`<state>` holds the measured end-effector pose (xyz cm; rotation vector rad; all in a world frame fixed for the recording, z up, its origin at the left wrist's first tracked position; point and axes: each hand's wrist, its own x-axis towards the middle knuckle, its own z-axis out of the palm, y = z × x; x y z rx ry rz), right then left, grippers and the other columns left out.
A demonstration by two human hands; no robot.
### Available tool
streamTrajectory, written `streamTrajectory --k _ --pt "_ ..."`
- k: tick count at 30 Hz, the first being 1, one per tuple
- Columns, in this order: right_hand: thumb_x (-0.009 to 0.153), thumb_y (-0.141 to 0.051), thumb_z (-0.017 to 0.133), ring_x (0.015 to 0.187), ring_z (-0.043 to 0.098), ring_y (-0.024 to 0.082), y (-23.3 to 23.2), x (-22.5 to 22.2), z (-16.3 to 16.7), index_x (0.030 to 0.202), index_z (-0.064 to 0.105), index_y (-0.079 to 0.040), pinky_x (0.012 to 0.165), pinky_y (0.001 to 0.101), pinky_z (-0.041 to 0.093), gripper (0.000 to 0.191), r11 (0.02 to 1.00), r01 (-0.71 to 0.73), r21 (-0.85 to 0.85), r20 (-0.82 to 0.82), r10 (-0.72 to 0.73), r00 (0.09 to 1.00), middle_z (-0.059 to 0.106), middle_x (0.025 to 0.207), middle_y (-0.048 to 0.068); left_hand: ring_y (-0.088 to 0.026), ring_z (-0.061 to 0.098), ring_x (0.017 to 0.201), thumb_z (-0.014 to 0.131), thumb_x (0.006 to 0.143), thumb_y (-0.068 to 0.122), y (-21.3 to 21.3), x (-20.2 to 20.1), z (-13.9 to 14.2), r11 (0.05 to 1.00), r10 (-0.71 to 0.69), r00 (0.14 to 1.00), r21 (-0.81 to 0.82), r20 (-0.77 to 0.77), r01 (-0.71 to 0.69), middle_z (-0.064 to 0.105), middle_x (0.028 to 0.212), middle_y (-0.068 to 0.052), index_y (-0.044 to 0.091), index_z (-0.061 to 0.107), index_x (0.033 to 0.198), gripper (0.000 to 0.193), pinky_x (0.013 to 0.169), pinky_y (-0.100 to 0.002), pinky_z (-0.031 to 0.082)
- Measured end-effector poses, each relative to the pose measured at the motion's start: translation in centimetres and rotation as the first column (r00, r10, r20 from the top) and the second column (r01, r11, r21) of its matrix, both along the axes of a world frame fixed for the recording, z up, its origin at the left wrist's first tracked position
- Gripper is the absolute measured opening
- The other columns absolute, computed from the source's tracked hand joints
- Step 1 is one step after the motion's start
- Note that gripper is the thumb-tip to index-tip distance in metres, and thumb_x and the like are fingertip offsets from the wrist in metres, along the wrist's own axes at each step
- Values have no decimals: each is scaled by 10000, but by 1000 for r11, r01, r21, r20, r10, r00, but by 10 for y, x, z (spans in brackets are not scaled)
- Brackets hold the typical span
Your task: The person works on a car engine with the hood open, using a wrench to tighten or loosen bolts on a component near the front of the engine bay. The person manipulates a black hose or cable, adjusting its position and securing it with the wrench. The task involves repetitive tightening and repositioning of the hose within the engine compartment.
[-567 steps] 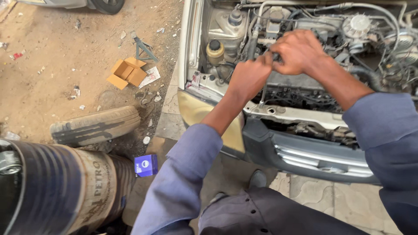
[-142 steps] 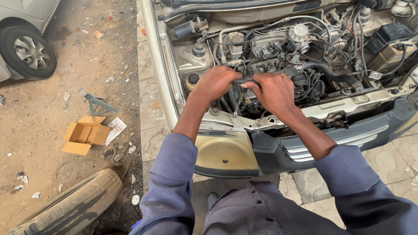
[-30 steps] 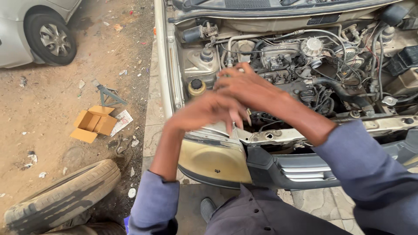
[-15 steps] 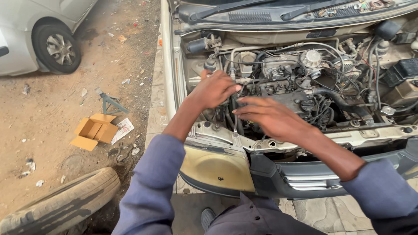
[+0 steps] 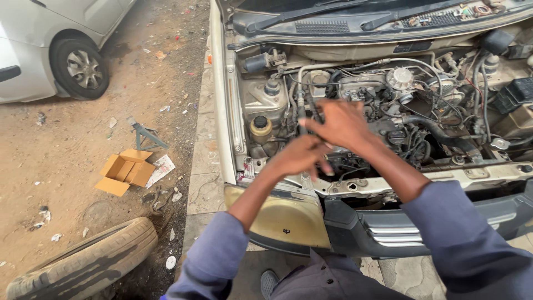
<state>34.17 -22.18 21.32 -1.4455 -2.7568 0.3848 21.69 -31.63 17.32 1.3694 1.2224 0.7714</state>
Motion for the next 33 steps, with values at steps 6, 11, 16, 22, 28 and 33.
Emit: streamTrajectory --k 6,11,16,22,28,33 --pt "859 -159 678 1343 522 277 3 -1 -10 1208 729 -176 1068 560 265 353 802 -451 391 -161 542 825 699 1304 67 -135 742 790 555 943 192 -14 -24 38 803 -426 833 277 -353 528 771 988 -117 70 707 1214 333 623 -288 620" --pt "945 -94 625 1237 567 288 -17 -6 -21 1245 661 -51 1037 464 395 305 840 -445 311 -59 484 873 646 1250 101 -203 721 1071 534 1063 395 13 -38 56 670 284 902 740 -326 56 756 1106 -27 142 754 1134 342 1007 -397 577" --pt "864 -20 619 1246 604 227 -53 -1 -22 1138 729 -100 1055 392 476 306 708 -650 276 -28 682 731 679 1322 18 -287 410 1368 503 1025 482 53 -40 40 694 102 832 638 -546 334 703 1292 -15 214 706 1325 451 1106 -618 202" --pt "804 13 588 1444 371 199 -52 34 -4 1182 752 -155 1161 516 293 445 715 -664 220 101 660 744 580 1499 5 -232 484 1326 496 1024 453 49 -67 22 737 284 600 570 -748 362 735 1153 7 194 755 1149 387 1039 -602 255" --pt "834 -32 594 1520 271 196 -36 63 21 1233 749 -277 1186 530 197 494 740 -629 240 94 627 773 489 1553 -97 -273 628 1064 506 1028 420 29 -58 16 716 415 581 645 -700 266 748 1011 -22 136 754 1029 377 942 -502 394" --pt "845 65 547 1500 312 205 -22 74 27 1222 761 -265 1181 561 221 545 767 -564 306 191 532 825 562 1477 -115 -365 687 781 511 1053 456 18 -52 15 736 504 529 660 -682 149 720 772 -151 97 733 896 451 734 -499 524"
